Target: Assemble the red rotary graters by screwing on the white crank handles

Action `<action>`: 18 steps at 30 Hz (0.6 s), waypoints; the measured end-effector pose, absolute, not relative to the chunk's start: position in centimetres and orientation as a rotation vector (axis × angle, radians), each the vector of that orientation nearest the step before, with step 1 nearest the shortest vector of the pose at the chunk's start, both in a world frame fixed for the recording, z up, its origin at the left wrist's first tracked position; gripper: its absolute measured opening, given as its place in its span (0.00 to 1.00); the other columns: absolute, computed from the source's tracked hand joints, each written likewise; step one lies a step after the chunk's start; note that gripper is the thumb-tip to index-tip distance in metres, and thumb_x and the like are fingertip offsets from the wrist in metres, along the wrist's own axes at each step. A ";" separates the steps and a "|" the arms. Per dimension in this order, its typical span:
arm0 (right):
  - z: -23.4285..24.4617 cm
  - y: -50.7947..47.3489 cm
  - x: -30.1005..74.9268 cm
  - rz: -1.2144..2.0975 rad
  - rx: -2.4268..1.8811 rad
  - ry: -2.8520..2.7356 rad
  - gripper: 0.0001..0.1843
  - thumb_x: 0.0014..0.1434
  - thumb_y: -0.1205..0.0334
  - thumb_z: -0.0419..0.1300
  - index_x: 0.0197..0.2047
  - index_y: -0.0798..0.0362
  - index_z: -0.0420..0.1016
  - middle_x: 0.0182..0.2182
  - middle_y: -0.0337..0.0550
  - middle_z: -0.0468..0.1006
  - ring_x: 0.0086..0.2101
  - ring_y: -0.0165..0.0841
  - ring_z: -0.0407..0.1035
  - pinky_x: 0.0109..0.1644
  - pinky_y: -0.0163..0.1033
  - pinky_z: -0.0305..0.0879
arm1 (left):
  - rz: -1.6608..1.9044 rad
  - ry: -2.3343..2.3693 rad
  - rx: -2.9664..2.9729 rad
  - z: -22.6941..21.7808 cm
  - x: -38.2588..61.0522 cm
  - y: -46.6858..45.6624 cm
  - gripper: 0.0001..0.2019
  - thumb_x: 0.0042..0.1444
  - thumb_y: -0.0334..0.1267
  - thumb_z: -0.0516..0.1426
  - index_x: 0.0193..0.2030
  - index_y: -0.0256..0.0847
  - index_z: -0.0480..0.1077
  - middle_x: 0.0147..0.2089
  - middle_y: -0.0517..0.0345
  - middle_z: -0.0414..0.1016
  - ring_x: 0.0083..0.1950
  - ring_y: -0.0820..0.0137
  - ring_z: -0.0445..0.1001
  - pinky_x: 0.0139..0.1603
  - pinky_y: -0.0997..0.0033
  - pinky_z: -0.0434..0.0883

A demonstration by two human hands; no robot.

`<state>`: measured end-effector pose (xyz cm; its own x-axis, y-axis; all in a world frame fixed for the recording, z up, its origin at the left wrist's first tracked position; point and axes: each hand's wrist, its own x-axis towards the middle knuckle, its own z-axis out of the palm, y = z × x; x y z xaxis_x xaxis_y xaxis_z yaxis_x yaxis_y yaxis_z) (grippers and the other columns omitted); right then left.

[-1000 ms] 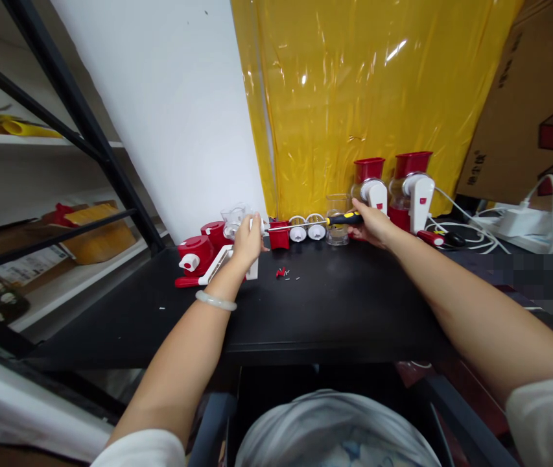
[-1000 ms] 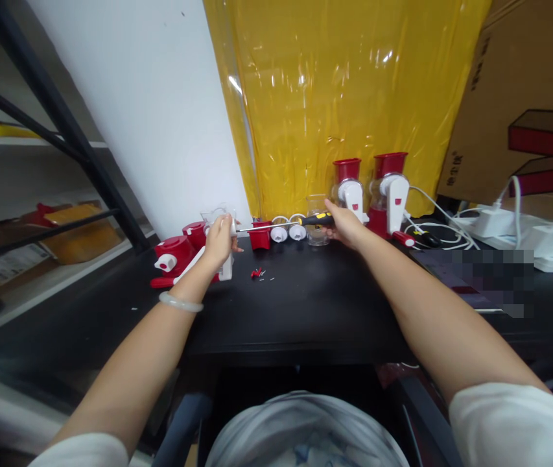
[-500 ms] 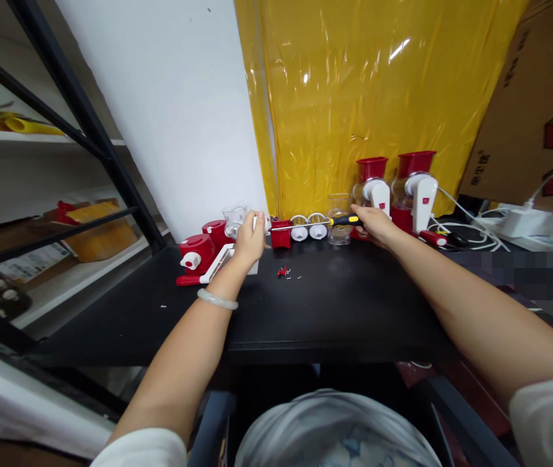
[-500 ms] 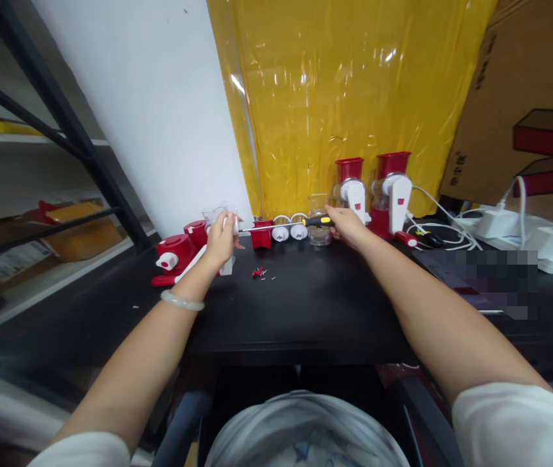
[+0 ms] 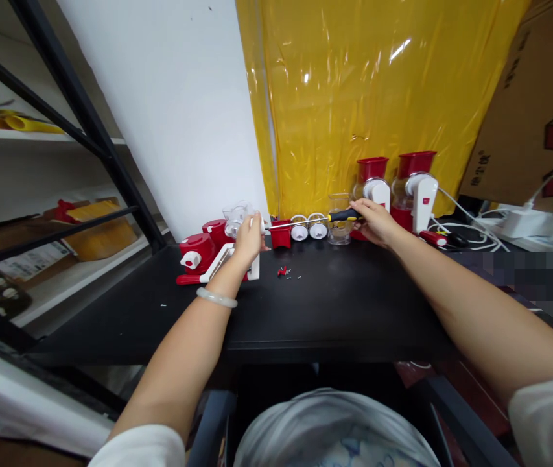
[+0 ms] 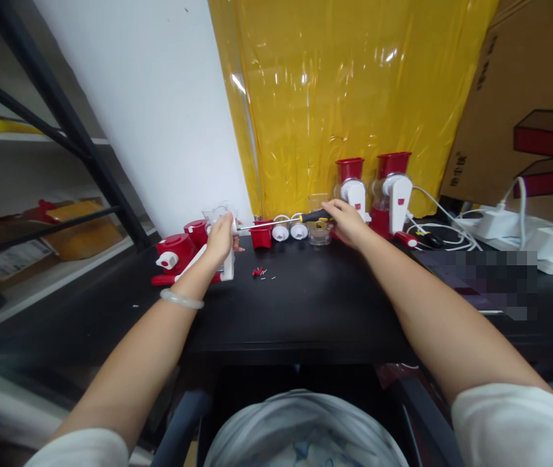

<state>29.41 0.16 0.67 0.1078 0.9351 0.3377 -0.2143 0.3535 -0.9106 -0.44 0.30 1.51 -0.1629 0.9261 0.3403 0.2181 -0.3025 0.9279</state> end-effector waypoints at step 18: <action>-0.4 0.9 30.2 0.959 -1.118 -1.223 0.18 0.68 0.52 0.55 0.27 0.50 0.61 0.10 0.32 0.59 0.12 0.25 0.50 0.17 0.31 0.48 | 1.692 1.126 2.034 0.4 -1.1 0.3 0.22 0.66 0.60 0.48 0.41 0.43 0.68 0.20 0.66 0.60 0.18 0.73 0.65 0.20 0.71 0.70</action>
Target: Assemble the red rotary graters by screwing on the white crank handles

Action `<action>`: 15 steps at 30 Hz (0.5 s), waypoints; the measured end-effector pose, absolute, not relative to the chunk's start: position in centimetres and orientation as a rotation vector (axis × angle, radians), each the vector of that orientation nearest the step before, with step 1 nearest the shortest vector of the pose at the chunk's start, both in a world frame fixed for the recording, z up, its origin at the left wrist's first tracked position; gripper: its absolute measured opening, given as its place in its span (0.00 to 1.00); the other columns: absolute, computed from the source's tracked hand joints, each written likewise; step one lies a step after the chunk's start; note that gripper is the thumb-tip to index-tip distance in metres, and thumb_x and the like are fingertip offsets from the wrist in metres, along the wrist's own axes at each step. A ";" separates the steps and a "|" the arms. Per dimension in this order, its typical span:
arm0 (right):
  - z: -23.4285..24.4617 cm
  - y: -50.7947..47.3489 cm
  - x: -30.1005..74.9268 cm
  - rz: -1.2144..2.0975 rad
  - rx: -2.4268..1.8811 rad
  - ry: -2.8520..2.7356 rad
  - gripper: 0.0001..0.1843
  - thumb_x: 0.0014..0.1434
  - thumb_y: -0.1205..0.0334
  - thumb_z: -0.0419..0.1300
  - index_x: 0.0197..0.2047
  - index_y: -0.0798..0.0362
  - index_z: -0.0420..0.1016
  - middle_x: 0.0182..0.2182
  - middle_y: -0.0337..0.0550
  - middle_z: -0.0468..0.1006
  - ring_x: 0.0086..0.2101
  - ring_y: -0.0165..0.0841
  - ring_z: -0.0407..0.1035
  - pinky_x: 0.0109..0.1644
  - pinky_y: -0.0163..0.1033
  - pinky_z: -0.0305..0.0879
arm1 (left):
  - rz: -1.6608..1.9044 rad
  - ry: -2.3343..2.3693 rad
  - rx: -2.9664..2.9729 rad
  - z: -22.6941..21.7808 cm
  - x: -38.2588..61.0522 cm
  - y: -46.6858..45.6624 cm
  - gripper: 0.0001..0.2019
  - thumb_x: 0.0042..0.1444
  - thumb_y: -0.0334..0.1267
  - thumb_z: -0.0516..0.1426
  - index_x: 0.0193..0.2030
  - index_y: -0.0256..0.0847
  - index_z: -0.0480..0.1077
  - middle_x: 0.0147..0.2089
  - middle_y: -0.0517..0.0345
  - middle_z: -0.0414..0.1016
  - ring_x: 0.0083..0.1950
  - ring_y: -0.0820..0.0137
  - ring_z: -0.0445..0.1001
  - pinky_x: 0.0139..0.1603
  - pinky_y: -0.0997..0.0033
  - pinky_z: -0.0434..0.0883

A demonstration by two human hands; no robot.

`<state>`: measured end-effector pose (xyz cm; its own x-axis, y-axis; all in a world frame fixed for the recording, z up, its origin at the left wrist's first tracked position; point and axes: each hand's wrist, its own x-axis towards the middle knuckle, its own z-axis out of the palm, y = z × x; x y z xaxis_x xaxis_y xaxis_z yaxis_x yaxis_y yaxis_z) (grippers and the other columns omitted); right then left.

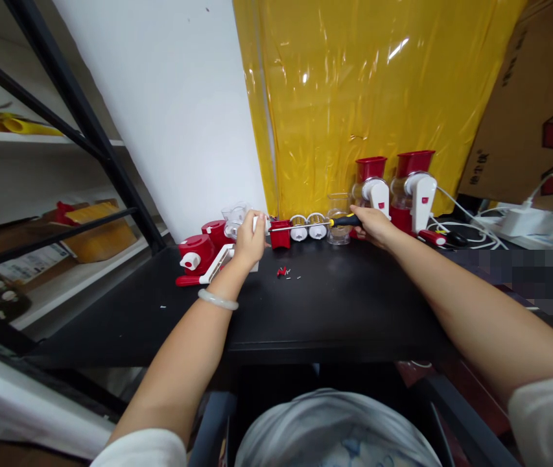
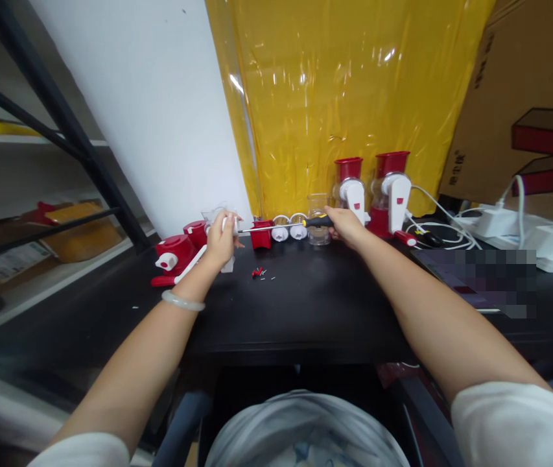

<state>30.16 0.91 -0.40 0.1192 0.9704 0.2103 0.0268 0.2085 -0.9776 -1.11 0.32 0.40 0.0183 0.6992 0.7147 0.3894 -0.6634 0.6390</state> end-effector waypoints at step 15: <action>0.2 0.9 30.0 0.649 -0.946 -1.304 0.20 0.57 0.43 0.66 0.29 0.49 0.66 0.20 0.34 0.66 0.20 0.28 0.61 0.24 0.33 0.58 | 1.447 1.241 1.392 1.6 -0.4 0.2 0.20 0.65 0.58 0.49 0.37 0.43 0.64 0.20 0.69 0.58 0.15 0.77 0.59 0.19 0.75 0.68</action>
